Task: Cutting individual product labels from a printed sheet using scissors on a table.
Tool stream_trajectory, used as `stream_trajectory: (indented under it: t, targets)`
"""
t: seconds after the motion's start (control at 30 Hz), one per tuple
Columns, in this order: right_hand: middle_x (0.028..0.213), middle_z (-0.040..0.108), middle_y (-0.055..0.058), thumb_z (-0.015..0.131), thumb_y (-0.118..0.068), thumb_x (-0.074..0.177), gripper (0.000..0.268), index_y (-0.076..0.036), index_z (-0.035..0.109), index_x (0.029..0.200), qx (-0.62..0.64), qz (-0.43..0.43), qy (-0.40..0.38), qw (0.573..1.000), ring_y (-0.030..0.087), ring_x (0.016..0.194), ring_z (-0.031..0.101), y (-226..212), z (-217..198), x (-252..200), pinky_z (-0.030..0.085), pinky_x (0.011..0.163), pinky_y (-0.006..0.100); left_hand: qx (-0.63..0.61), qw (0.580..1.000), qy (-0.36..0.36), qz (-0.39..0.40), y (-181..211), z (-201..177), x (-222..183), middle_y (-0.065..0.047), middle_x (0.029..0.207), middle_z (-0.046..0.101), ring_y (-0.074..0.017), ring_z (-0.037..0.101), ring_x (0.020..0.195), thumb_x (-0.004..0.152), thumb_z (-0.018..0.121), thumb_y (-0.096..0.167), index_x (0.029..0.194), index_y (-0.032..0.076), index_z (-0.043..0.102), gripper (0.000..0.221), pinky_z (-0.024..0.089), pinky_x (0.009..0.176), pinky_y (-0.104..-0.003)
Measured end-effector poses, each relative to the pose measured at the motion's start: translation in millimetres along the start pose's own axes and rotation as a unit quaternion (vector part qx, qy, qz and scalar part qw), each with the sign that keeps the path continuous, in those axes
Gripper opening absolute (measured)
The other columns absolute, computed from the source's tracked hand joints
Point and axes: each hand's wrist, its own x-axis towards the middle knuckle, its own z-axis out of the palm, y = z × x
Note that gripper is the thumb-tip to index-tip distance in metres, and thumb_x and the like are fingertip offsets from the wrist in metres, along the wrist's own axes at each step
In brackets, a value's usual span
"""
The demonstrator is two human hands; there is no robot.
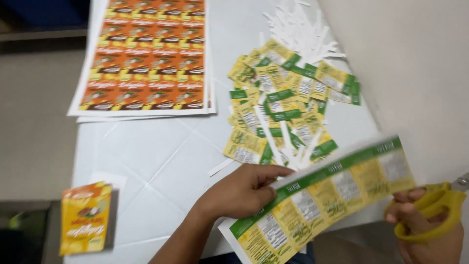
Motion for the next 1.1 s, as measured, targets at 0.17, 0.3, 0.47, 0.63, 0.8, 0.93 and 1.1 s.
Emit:
stream_trajectory:
  t: [0.17,0.3,0.47,0.63,0.8,0.93,1.1]
  targets:
    - [0.063,0.05,0.016,0.068,-0.014,0.105,0.023,0.0,0.051,0.096,-0.016,0.195,-0.077,0.978,0.023,0.03,0.034,-22,36,-3,0.026,0.019,0.035,0.014,0.999,-0.024,0.023,-20,-17,-30,0.006,0.063,0.057,-0.0064,0.039,0.051,0.097,0.059,0.008,0.132,0.009,0.072,0.037,0.032,0.053,-0.028]
    - [0.1,0.066,0.002,0.067,-0.007,0.09,0.029,-0.007,0.061,0.118,0.226,0.147,-0.123,0.955,-0.001,0.057,0.051,-17,70,-1,0.048,0.051,0.004,-0.2,0.973,0.043,0.109,-66,-26,-34,-0.014,0.12,0.076,-0.0231,0.073,0.109,0.099,0.063,0.008,0.126,0.001,0.07,0.029,0.059,0.102,-0.036]
    - [0.09,0.066,0.001,0.07,-0.003,0.092,0.018,-0.005,0.065,0.109,0.306,0.23,-0.093,0.919,0.0,0.062,0.058,-41,103,-10,0.059,0.063,0.012,-0.437,0.89,0.12,0.058,-90,10,-38,-0.015,0.11,0.078,-0.0265,0.074,0.085,0.094,0.069,0.013,0.131,0.013,0.071,0.037,0.064,0.076,-0.038]
    - [0.112,0.074,0.004,0.069,-0.003,0.086,0.038,-0.009,0.064,0.124,0.306,0.198,-0.098,0.926,0.001,0.066,0.061,-75,130,-31,0.056,0.059,0.009,-0.338,0.92,0.172,0.099,-90,70,-29,-0.011,0.128,0.073,-0.024,0.072,0.11,0.088,0.073,0.016,0.136,0.015,0.065,0.049,0.061,0.099,-0.038]
    - [0.094,0.07,0.004,0.072,-0.002,0.086,0.032,-0.006,0.063,0.116,0.275,0.172,-0.093,0.941,0.006,0.058,0.059,-53,137,-46,0.055,0.055,0.016,-0.436,0.843,0.288,0.127,-75,66,-2,-0.014,0.14,0.071,-0.028,0.074,0.116,0.092,0.066,0.027,0.142,0.007,0.062,0.053,0.066,0.096,-0.039]
    - [0.08,0.064,0.01,0.07,-0.016,0.086,0.021,-0.004,0.06,0.1,0.272,0.108,-0.278,0.915,0.013,0.045,0.05,-18,121,-52,0.041,0.044,0.026,-0.475,0.775,0.416,0.021,-61,36,-10,-0.021,0.12,0.079,-0.0319,0.078,0.093,0.091,0.067,0.017,0.129,-0.003,0.069,0.043,0.067,0.076,-0.035]
    - [0.069,0.072,0.015,0.071,-0.089,0.067,0.101,0.005,0.063,0.104,0.194,0.138,-0.478,0.845,0.024,0.046,0.069,50,82,-54,0.06,0.04,0.037,-0.417,0.739,0.501,0.167,-73,-2,-32,-0.022,0.127,0.071,-0.0333,0.077,0.097,0.09,0.066,0.01,0.143,0.004,0.049,0.056,0.069,0.066,-0.036]
